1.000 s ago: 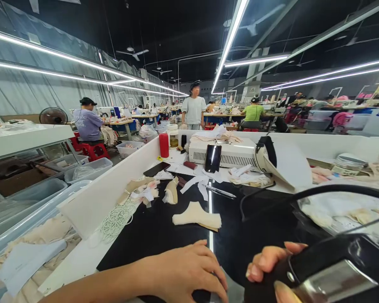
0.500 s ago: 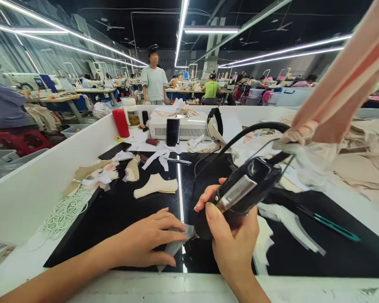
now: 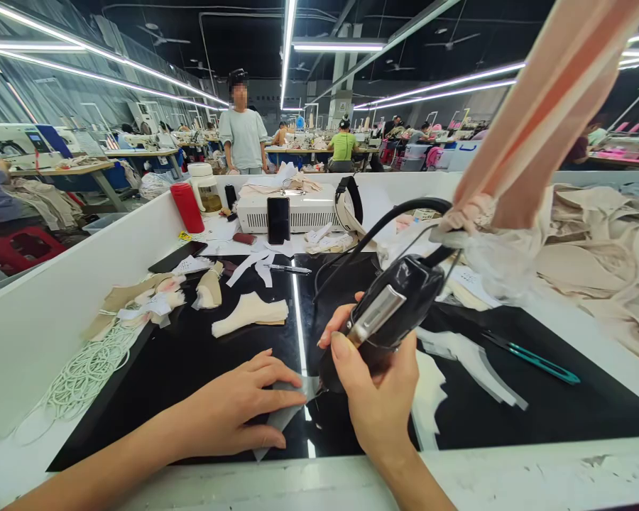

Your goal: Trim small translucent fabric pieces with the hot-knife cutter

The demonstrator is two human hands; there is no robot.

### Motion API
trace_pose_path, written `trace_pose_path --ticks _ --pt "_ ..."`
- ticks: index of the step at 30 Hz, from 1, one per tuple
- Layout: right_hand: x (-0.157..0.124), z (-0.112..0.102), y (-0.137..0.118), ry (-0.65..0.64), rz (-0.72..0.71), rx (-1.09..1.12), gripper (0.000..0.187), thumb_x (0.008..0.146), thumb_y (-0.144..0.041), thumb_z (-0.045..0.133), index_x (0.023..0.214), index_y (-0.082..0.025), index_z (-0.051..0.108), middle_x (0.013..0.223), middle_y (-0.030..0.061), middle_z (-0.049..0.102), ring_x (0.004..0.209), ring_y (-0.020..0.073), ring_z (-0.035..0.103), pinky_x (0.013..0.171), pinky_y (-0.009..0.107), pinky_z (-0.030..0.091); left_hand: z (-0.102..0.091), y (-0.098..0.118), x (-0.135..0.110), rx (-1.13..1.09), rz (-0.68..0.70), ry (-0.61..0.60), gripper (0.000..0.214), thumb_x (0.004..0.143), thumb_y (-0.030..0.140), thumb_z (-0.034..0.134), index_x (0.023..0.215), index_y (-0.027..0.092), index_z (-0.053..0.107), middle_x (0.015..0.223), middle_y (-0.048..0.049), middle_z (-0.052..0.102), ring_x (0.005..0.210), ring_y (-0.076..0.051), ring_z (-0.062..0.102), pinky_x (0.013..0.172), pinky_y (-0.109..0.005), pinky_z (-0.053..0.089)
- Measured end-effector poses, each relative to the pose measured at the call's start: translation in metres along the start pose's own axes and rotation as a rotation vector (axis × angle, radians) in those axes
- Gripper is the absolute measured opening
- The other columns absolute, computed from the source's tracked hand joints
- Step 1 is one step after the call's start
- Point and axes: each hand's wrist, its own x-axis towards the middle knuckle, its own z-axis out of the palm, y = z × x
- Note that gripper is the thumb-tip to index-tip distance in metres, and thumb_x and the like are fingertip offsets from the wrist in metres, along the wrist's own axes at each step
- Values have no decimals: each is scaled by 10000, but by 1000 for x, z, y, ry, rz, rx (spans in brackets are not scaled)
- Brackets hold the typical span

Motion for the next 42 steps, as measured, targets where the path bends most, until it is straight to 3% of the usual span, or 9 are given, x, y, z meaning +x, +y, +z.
trace_pose_path --ticks 4,10,15,42 --pt "-1 1 1 -13 -12 4 328 906 -308 770 1181 -289 590 888 -19 657 711 161 643 676 332 560 0 0 0 -8 -1 1 531 931 458 745 1406 245 637 1374 -109 642 1240 -287 609 1215 -517 350" --pt "4 2 1 -13 -26 -9 301 921 -287 750 1172 -289 585 870 -27 664 699 159 644 680 332 562 -1 1 -1 -7 -50 -40 536 922 429 764 1413 263 629 1383 -100 639 1267 -294 608 1258 -598 251" --pt "12 -7 1 79 -49 -18 318 878 -291 779 1145 -287 605 845 -35 658 689 162 626 679 334 549 -4 4 -1 -13 -76 -62 549 905 406 788 1415 275 631 1395 -93 633 1294 -299 595 1261 -616 243" --pt "14 -11 -1 87 -73 -29 332 882 -341 790 1162 -299 616 859 -32 661 683 157 629 678 334 546 -6 5 -2 45 -78 -76 510 938 413 748 1403 249 620 1396 -89 623 1310 -269 583 1271 -607 220"
